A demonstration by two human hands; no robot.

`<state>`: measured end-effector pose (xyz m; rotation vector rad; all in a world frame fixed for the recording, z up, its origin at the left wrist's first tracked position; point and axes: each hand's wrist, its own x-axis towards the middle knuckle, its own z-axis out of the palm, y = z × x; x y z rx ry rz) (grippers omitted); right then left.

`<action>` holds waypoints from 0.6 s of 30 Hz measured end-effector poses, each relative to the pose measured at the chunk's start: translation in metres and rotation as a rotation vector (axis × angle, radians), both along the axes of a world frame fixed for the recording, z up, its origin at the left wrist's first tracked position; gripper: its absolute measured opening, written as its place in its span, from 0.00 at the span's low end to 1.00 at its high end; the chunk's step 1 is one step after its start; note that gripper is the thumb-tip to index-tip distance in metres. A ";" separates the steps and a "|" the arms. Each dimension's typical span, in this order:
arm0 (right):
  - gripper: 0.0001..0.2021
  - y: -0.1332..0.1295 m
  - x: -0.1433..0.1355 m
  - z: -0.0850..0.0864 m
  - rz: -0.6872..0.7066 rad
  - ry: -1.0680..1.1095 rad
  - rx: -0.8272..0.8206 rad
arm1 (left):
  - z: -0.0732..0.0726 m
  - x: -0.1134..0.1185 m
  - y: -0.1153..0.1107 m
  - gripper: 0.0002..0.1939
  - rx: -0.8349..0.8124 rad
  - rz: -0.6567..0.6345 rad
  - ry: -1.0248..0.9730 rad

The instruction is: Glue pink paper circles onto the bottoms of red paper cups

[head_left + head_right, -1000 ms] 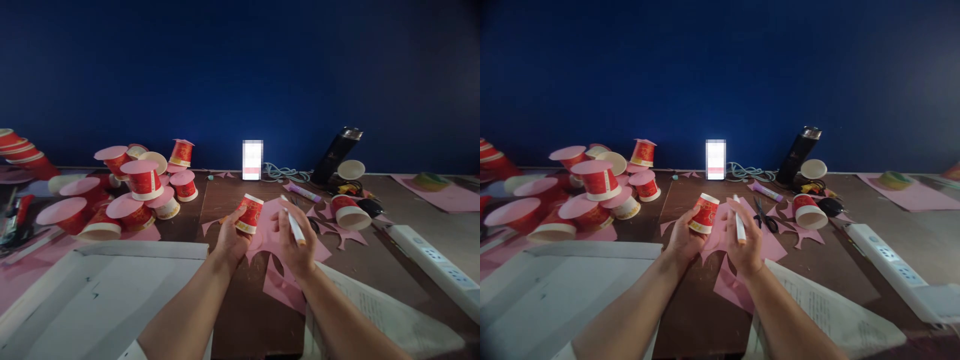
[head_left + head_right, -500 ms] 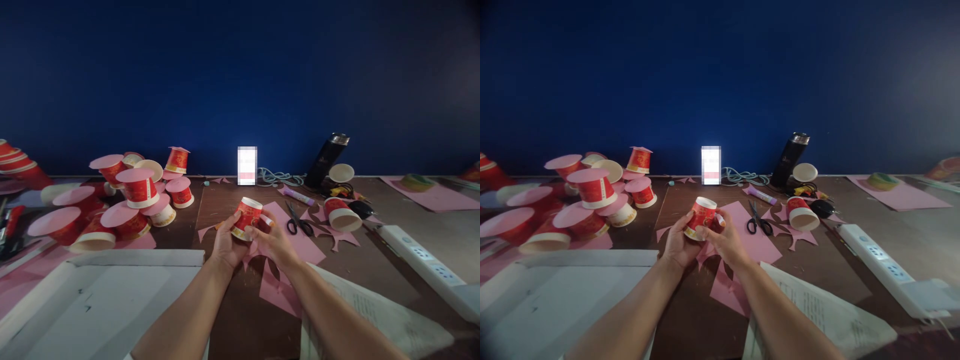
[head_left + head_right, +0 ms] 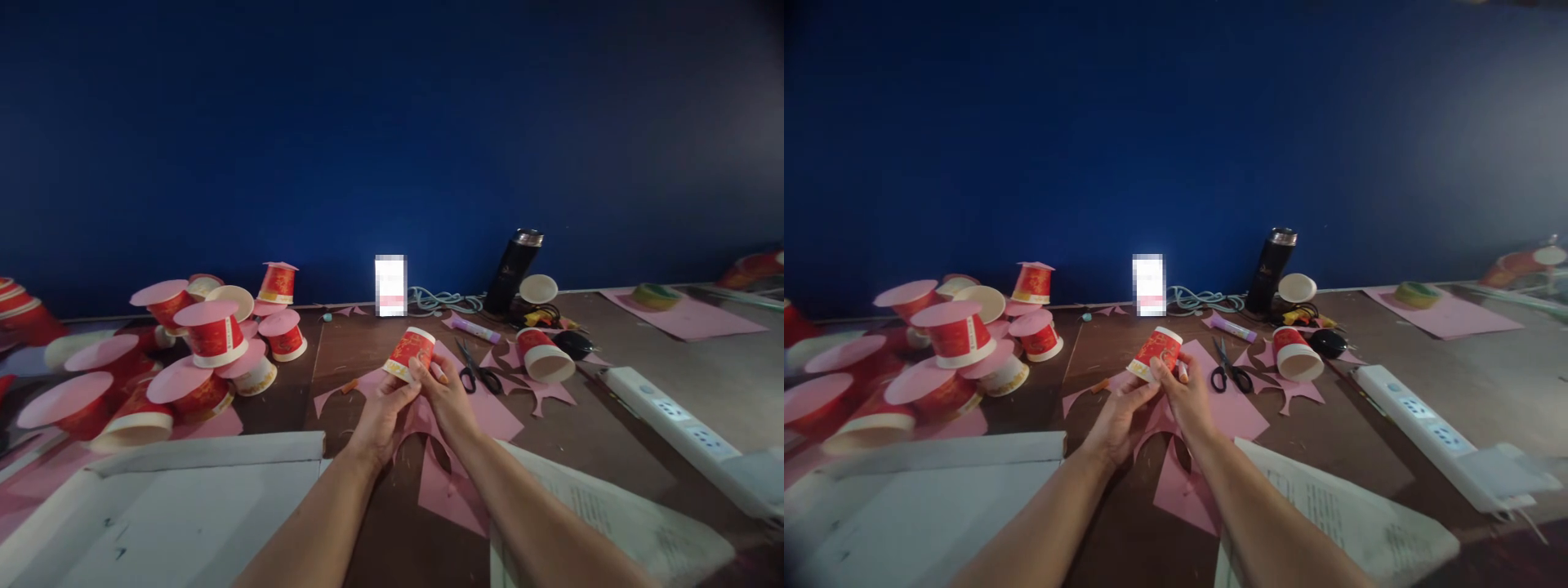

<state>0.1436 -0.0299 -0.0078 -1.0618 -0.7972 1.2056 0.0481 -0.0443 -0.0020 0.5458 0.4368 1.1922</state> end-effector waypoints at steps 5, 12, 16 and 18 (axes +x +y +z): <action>0.24 0.002 0.000 -0.005 0.026 -0.008 0.043 | -0.002 -0.001 0.002 0.16 0.026 0.053 0.151; 0.20 0.006 0.000 -0.011 0.023 -0.052 0.161 | -0.006 -0.002 0.002 0.12 0.201 0.125 0.327; 0.20 0.005 0.001 -0.008 -0.004 -0.024 0.215 | -0.007 -0.003 -0.001 0.07 0.299 0.247 0.504; 0.21 0.003 0.000 -0.005 -0.024 -0.003 0.267 | -0.008 -0.004 -0.001 0.07 0.312 0.329 0.551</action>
